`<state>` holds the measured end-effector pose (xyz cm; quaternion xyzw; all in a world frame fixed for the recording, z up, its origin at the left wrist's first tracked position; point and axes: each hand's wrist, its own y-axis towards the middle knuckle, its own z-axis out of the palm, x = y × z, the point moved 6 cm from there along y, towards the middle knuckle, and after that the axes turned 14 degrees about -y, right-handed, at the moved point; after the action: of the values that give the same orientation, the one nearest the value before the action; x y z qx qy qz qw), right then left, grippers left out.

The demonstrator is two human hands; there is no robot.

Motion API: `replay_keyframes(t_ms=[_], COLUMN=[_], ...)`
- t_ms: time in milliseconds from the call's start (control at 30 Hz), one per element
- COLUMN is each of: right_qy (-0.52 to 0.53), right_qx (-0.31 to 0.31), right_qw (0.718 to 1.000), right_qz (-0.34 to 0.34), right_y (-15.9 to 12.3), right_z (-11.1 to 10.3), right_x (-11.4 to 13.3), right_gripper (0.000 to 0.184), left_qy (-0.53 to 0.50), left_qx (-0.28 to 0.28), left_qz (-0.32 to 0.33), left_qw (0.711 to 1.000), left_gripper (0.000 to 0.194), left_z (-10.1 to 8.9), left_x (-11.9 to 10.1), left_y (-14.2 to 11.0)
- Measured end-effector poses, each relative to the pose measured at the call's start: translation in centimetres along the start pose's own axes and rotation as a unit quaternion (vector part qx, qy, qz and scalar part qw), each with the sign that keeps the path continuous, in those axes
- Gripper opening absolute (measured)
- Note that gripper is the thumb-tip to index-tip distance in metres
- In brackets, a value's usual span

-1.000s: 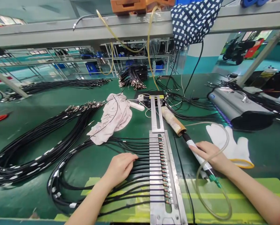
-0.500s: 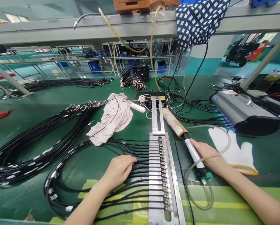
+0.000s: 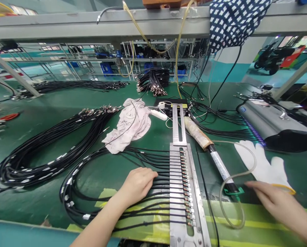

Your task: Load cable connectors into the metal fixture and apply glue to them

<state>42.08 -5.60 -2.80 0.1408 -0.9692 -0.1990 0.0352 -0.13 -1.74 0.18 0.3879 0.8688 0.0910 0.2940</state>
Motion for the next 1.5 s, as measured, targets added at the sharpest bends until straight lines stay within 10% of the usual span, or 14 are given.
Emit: replay_keyframes(t_ms=[133, 267, 633, 1233, 1500], right_qy=[0.061, 0.109, -0.01, 0.185, 0.364], right_qx=[0.005, 0.1, 0.197, 0.13, 0.018], right_qw=[0.998, 0.988, 0.971, 0.916, 0.88], right_qz=[0.033, 0.049, 0.136, 0.333, 0.304], right_y=[1.8, 9.3, 28.0, 29.5, 30.2], right_z=[-3.4, -3.7, 5.7, 9.6, 1.7], right_x=[1.1, 6.8, 12.9, 12.2, 13.8], right_gripper=[0.025, 0.026, 0.036, 0.047, 0.023], left_qy=[-0.021, -0.029, -0.038, -0.046, -0.031], left_qx=[0.038, 0.089, 0.172, 0.152, 0.148], left_qz=[0.022, 0.037, 0.056, 0.069, 0.072], left_qw=[0.999, 0.995, 0.983, 0.985, 0.986], left_gripper=[0.024, 0.024, 0.062, 0.053, 0.05], left_z=[-0.1, 0.1, 3.3, 4.3, 4.3], left_x=[-2.2, -4.2, -5.5, -5.1, -5.1], left_y=[0.6, 1.0, -1.0, -0.7, -0.7])
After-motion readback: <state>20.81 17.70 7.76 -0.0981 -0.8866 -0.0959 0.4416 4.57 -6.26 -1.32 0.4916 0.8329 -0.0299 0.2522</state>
